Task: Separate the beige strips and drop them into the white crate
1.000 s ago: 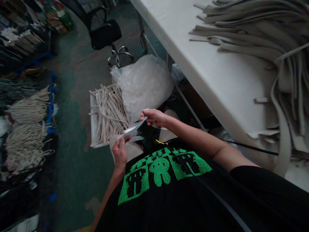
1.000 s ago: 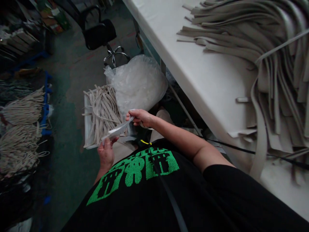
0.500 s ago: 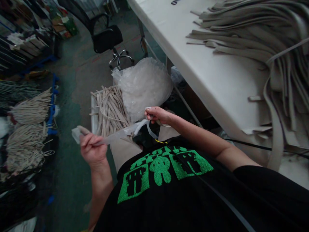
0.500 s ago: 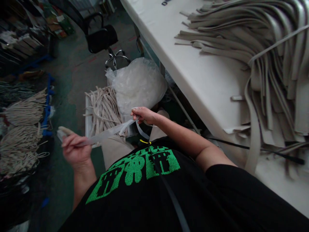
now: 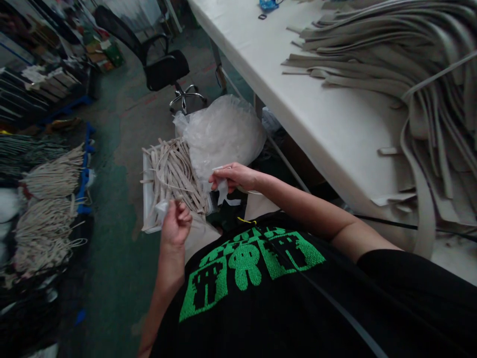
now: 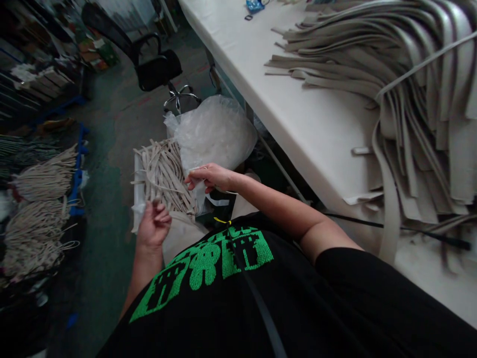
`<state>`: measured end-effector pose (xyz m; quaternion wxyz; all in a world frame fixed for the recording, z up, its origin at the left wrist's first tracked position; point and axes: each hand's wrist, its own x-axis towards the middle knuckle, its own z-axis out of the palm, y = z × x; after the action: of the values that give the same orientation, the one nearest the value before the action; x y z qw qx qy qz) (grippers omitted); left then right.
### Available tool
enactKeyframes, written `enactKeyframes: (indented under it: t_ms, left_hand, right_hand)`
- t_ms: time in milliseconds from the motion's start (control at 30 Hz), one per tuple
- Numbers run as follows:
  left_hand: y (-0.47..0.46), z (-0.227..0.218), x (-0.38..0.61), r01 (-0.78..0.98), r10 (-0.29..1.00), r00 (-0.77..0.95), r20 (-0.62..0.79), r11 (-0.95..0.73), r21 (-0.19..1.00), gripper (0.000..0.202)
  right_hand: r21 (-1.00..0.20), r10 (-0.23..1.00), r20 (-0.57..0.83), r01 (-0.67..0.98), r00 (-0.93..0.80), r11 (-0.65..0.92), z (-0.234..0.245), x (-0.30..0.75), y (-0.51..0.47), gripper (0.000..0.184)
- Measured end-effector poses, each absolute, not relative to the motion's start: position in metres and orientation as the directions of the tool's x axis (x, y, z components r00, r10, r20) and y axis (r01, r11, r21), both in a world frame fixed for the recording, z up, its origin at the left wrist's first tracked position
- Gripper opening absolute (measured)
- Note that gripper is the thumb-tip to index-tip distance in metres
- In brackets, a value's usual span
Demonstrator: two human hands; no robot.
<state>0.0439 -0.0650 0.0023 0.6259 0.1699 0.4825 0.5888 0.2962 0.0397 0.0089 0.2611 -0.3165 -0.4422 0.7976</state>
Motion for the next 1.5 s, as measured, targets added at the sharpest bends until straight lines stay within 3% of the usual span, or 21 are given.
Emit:
enactKeyframes:
  t_ms: [100,233,300,700,900,1233,1333,1500]
  left_hand:
    - [-0.052,-0.009,0.087,-0.373,0.919,-0.101,-0.381,0.320,0.871,0.046]
    - [-0.046,-0.010,0.117,-0.051,0.926,-0.033,-0.375,0.374,0.926,0.038]
    - [-0.045,-0.011,0.124,0.010,0.918,0.000,-0.397,0.397,0.918,0.035]
    - [-0.057,-0.025,0.138,-0.072,0.848,0.065,-0.525,0.529,0.846,0.035]
    - [-0.051,-0.026,0.132,-0.220,0.863,0.031,-0.504,0.498,0.839,0.041]
    - [-0.050,-0.035,0.132,0.007,0.775,0.229,-0.589,0.604,0.797,0.035]
    - [-0.047,-0.034,0.132,0.039,0.782,0.232,-0.578,0.586,0.809,0.032]
    - [-0.045,-0.036,0.130,-0.187,0.844,0.032,-0.535,0.531,0.826,0.036]
  right_hand:
    - [-0.904,0.709,-0.279,-0.072,-0.647,-0.422,0.017,0.287,0.033,0.022]
    - [-0.923,0.726,-0.293,-0.014,-0.622,-0.385,0.027,0.282,0.030,0.022]
    - [-0.934,0.746,-0.294,0.015,-0.597,-0.356,0.028,0.281,0.032,0.023]
    - [-0.973,0.814,-0.231,0.124,-0.532,-0.196,0.011,0.275,0.054,0.024]
    - [-0.954,0.829,-0.298,0.172,-0.474,-0.245,0.006,0.283,0.044,0.019]
    - [-0.934,0.796,-0.349,0.255,-0.494,-0.252,0.009,0.279,0.048,0.021]
    - [-0.938,0.806,-0.348,0.185,-0.478,-0.294,0.002,0.277,0.047,0.021]
    - [-0.819,0.791,-0.442,-0.169,-0.423,-0.548,-0.025,0.286,0.040,0.028]
